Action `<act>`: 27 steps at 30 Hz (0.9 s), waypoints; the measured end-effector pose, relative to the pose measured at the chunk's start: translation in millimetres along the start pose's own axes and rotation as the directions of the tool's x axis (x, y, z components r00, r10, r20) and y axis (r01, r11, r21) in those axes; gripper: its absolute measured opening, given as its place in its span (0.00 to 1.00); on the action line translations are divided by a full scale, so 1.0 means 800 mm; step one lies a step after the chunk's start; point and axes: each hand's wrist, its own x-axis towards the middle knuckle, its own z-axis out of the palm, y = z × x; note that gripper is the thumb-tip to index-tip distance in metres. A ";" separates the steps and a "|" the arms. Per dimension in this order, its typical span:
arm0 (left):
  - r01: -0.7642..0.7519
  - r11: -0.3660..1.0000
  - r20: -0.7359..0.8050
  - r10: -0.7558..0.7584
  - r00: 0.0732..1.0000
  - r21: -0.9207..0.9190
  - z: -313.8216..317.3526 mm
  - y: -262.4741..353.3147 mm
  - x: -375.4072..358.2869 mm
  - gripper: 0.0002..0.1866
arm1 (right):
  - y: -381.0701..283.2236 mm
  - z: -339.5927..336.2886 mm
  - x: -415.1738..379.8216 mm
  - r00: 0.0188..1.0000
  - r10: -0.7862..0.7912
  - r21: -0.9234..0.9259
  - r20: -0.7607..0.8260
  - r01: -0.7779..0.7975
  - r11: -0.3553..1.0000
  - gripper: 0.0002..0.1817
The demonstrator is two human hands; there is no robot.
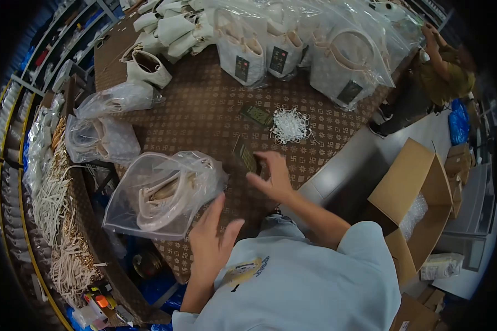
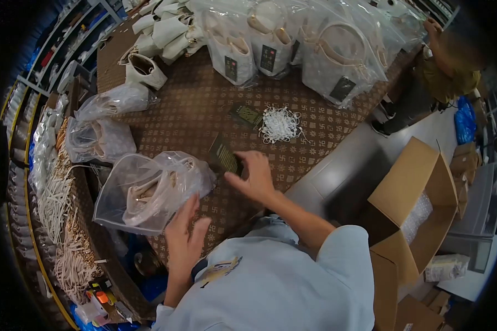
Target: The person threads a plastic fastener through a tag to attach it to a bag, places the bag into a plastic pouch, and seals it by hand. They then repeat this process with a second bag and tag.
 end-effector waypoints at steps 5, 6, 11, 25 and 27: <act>0.113 0.842 0.000 -0.133 0.991 -0.527 0.086 -0.059 0.048 0.24 | -0.022 -0.011 -0.050 0.956 -0.248 0.119 0.159 0.231 0.966 0.27; 0.143 0.788 0.005 -0.175 0.985 -0.599 0.090 -0.057 0.047 0.21 | 0.003 -0.020 -0.038 0.985 -0.157 0.049 0.075 0.153 0.987 0.23; 0.208 0.849 0.176 -0.138 0.975 -0.486 0.081 -0.073 0.036 0.18 | 0.200 -0.109 0.026 0.862 0.412 -0.447 -0.297 -0.506 0.737 0.20; 0.041 0.999 0.229 -0.048 0.972 0.034 0.106 -0.053 0.043 0.21 | 0.159 -0.068 0.061 0.866 0.494 0.557 0.081 -0.450 0.698 0.17; -0.036 0.978 0.236 0.085 0.968 -0.206 0.128 -0.082 0.060 0.19 | 0.106 -0.060 0.074 0.940 0.329 0.543 0.086 -0.321 0.776 0.17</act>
